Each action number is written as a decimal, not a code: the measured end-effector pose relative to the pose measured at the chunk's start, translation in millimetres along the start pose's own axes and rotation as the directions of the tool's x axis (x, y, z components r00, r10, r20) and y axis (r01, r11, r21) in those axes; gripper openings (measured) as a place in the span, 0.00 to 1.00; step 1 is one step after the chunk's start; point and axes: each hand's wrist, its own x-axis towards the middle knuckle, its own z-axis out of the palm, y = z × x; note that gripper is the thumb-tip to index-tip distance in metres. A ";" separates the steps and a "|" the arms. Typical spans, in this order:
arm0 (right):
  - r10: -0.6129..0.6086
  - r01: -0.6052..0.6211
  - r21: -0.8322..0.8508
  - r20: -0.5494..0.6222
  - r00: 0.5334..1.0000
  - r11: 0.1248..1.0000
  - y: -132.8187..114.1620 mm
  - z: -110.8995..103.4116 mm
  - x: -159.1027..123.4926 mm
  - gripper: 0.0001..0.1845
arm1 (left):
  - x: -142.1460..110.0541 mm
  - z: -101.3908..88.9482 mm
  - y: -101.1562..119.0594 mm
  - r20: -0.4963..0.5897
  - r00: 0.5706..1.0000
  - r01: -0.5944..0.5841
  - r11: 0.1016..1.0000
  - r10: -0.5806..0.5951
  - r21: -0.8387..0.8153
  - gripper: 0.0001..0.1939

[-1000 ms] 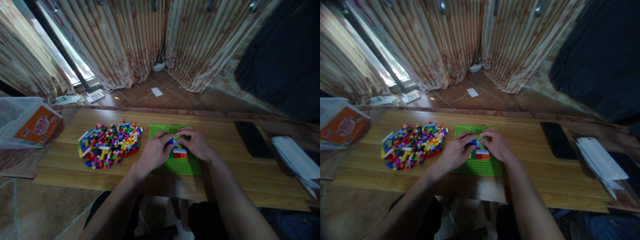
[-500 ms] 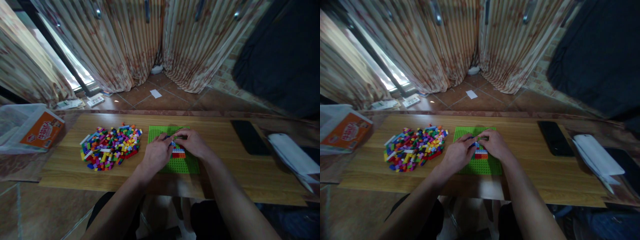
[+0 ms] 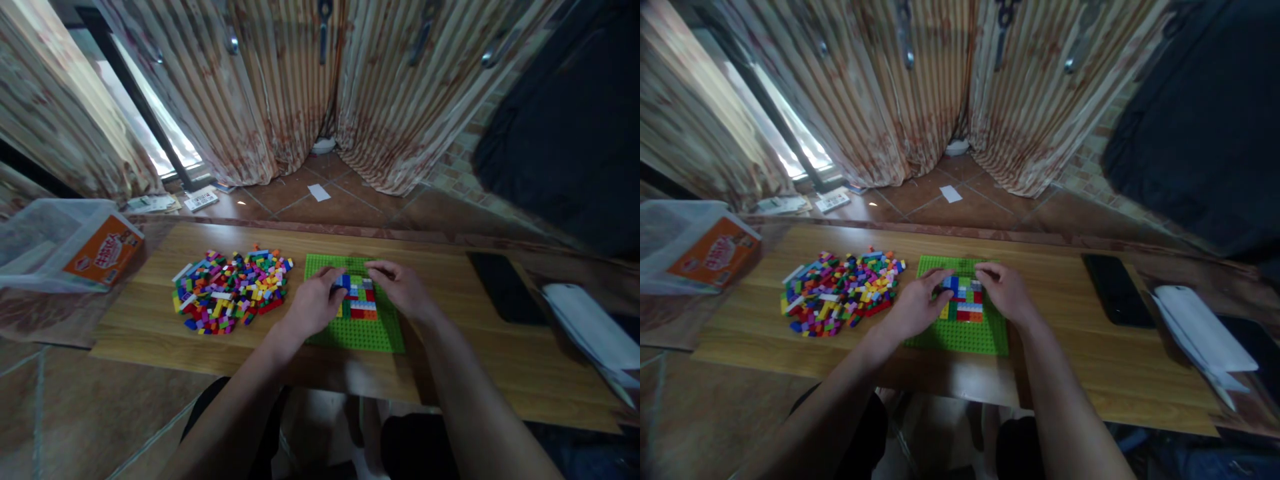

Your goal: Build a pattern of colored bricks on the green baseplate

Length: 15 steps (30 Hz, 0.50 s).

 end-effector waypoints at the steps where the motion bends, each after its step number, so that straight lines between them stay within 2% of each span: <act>1: -0.006 0.006 -0.032 -0.016 1.000 0.999 -0.2 -0.1 0.1 0.15 | 0.0 -0.9 0.3 0.008 1.000 0.008 1.000 -0.008 -0.003 0.21; 8: -0.095 0.102 -0.162 0.051 0.994 0.981 1.5 4.5 -0.9 0.15 | -2.2 -2.2 -0.5 0.066 0.996 -0.055 0.998 0.055 -0.011 0.31; 10: -0.112 0.118 -0.189 0.044 0.993 0.975 3.4 7.9 -0.6 0.15 | -1.7 -1.7 -0.5 0.079 0.995 -0.068 0.998 0.068 -0.008 0.27; 15: -0.139 0.147 -0.176 0.061 0.988 0.973 1.8 21.1 -1.5 0.16 | 2.5 0.6 -0.8 0.056 0.998 -0.017 0.998 0.014 0.063 0.14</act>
